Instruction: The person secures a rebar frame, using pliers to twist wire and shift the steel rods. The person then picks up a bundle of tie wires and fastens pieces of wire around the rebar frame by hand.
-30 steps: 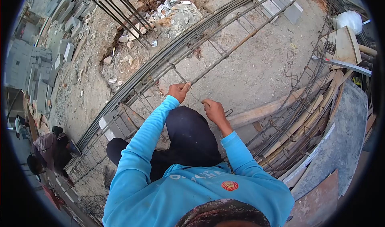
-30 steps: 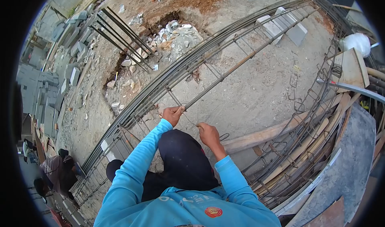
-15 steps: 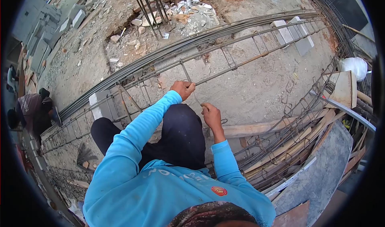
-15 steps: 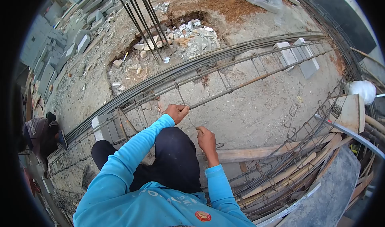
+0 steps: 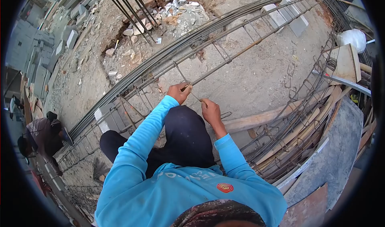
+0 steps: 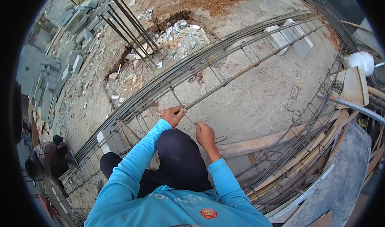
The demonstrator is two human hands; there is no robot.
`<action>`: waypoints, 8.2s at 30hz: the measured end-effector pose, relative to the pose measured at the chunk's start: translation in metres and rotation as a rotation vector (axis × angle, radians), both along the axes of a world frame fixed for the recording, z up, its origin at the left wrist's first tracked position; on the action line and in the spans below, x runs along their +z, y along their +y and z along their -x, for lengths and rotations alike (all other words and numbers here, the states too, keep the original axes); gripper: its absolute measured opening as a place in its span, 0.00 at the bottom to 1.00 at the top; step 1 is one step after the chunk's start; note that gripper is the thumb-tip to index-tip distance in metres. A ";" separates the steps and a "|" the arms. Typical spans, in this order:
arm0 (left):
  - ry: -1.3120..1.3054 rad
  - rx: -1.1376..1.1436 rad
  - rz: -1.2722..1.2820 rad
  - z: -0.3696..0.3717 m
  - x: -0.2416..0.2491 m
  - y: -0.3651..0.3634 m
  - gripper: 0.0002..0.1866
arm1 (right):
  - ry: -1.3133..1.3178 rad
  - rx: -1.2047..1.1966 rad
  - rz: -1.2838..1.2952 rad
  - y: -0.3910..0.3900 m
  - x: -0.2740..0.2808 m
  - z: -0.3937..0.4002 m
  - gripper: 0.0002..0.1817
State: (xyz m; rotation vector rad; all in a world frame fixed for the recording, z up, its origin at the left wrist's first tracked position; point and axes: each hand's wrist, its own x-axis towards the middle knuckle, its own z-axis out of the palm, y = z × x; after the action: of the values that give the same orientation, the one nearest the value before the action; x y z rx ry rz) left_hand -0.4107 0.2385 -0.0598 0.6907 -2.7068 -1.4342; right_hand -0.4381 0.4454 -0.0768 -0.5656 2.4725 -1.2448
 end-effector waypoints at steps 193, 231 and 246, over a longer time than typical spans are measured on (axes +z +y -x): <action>-0.214 0.099 -0.304 0.026 -0.006 -0.019 0.31 | 0.043 0.480 -0.521 0.057 0.084 0.050 0.30; -0.248 0.123 -0.352 0.027 0.003 -0.018 0.28 | -0.117 0.631 -0.561 0.048 0.103 0.077 0.34; 0.066 0.090 -0.787 0.040 -0.035 -0.029 0.21 | -0.394 0.534 -0.436 0.049 0.111 0.068 0.16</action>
State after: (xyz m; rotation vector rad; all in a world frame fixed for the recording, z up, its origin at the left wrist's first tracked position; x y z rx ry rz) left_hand -0.4509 0.2100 -0.0943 0.7274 -1.9622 -2.4386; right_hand -0.5060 0.4948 0.0342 -0.7118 1.9828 -0.5275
